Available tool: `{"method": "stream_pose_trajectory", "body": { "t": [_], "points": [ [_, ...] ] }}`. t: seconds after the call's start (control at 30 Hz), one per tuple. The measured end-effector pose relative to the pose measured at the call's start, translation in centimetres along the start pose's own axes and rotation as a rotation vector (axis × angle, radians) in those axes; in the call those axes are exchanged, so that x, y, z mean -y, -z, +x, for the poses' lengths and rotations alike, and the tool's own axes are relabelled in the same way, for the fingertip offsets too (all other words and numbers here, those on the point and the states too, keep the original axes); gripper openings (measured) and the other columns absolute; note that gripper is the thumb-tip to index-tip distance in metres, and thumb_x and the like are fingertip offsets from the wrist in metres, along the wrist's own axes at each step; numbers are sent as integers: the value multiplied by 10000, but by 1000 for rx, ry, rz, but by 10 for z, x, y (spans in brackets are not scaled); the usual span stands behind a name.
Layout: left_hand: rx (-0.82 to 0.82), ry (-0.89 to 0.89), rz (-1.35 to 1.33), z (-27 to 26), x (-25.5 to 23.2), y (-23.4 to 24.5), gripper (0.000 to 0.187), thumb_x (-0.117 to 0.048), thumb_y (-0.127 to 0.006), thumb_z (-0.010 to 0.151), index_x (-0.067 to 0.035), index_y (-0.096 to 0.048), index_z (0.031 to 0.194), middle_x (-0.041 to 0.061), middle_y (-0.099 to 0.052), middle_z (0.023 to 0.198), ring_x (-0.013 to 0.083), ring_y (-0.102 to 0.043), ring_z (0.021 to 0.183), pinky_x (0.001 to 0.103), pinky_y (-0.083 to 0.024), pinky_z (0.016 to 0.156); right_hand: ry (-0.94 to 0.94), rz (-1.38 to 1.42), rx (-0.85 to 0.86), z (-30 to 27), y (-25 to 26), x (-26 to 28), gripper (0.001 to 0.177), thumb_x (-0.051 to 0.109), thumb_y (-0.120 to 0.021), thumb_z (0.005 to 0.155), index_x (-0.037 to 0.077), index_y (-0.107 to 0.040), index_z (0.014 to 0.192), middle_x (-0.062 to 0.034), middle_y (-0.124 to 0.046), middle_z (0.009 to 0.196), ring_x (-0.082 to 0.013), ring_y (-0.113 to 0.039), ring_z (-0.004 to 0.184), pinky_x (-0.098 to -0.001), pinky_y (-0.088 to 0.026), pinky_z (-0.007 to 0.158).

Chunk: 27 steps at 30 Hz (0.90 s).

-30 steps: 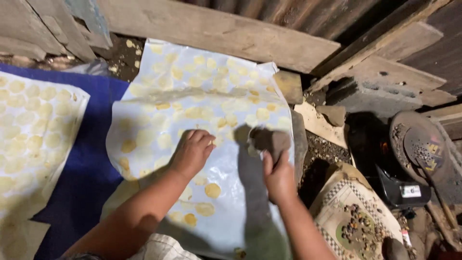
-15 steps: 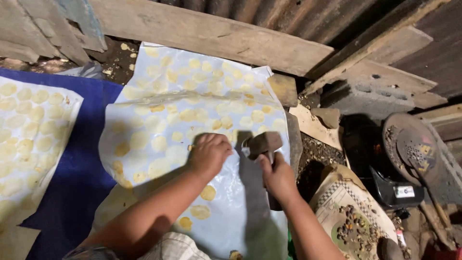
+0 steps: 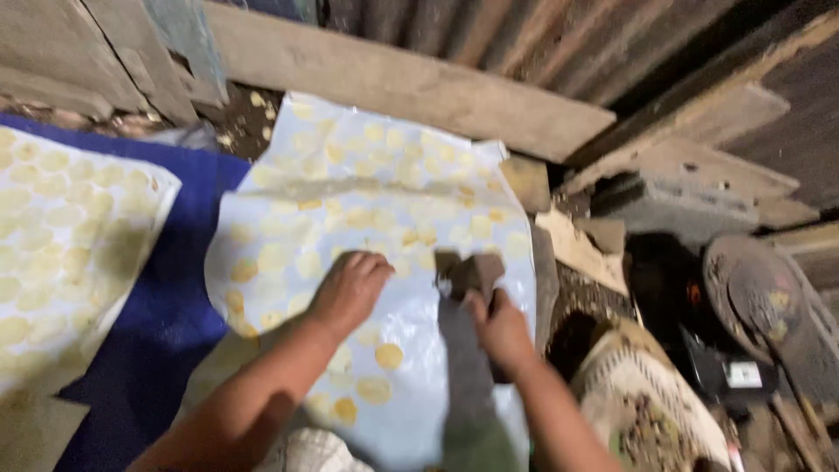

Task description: Manually cracking, pounding, and sorting nuts using stones and a mallet on the floor.

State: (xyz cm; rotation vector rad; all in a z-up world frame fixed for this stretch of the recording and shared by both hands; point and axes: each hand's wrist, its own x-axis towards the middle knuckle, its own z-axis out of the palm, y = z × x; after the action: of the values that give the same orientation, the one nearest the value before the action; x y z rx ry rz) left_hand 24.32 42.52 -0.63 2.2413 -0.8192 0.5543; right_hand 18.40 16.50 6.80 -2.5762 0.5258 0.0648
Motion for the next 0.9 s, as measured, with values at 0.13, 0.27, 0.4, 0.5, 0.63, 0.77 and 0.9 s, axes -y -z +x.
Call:
{"method": "stream_pose_trajectory", "body": {
  "t": [0.13, 0.27, 0.4, 0.5, 0.63, 0.77, 0.9],
  "points": [
    [110, 140, -30, -7, 0, 12, 136, -121, -680, 942, -115, -732, 1068, 41, -687, 1119, 277, -625, 1113, 410, -487, 998, -168, 95, 99, -36, 22, 23, 484, 459, -591, 960, -12, -565, 1066, -310, -727, 795, -476, -761, 734, -545, -578, 700],
    [57, 125, 13, -5, -8, 17, 212, -97, -676, 868, -138, -758, 1059, 17, -703, 1083, 262, -630, 1079, 428, -465, 979, 51, 36, -180, -38, -44, -48, 482, 418, -649, 964, -24, -554, 1130, -305, -697, 766, -482, -695, 705, -530, -548, 621],
    [-27, 15, 128, -3, -22, -3, 247, -88, -663, 819, -164, -727, 1045, 10, -721, 1040, 233, -656, 1061, 482, -446, 1044, 42, 27, -49, -28, 2, 4, 427, 404, -650, 984, -2, -559, 1080, -248, -696, 708, -374, -684, 611, -455, -539, 559],
    [23, 63, -85, 14, -35, -35, 311, -132, -650, 900, -121, -690, 1208, 78, -723, 989, 286, -654, 995, 464, -452, 981, -106, 230, 12, -49, 60, 56, 340, 320, -618, 996, -1, -546, 1079, -190, -671, 650, -252, -650, 514, -420, -522, 514],
    [228, 263, -12, 1, -35, -61, 156, -239, -658, 1004, -109, -644, 1087, 101, -719, 910, 308, -660, 1002, 452, -452, 1061, 76, 521, -217, -64, 37, 50, 232, 193, -595, 1022, -22, -534, 1086, -118, -620, 642, -198, -583, 505, -397, -490, 489],
    [38, 171, 34, 8, -30, -12, 325, -133, -652, 935, -88, -656, 1257, 128, -714, 990, 324, -654, 979, 474, -460, 966, 400, 232, -244, -54, -30, 31, 330, 256, -570, 1047, -50, -540, 1167, -242, -660, 846, -388, -628, 724, -466, -512, 621],
    [-108, 93, 45, 2, -25, 42, 413, -230, -736, 774, -45, -676, 1138, 142, -678, 1032, 356, -609, 1013, 484, -458, 898, 115, -19, -32, -36, -31, 30, 427, 382, -632, 957, -14, -546, 1091, -281, -701, 765, -478, -672, 702, -535, -516, 597]
  ]
}}
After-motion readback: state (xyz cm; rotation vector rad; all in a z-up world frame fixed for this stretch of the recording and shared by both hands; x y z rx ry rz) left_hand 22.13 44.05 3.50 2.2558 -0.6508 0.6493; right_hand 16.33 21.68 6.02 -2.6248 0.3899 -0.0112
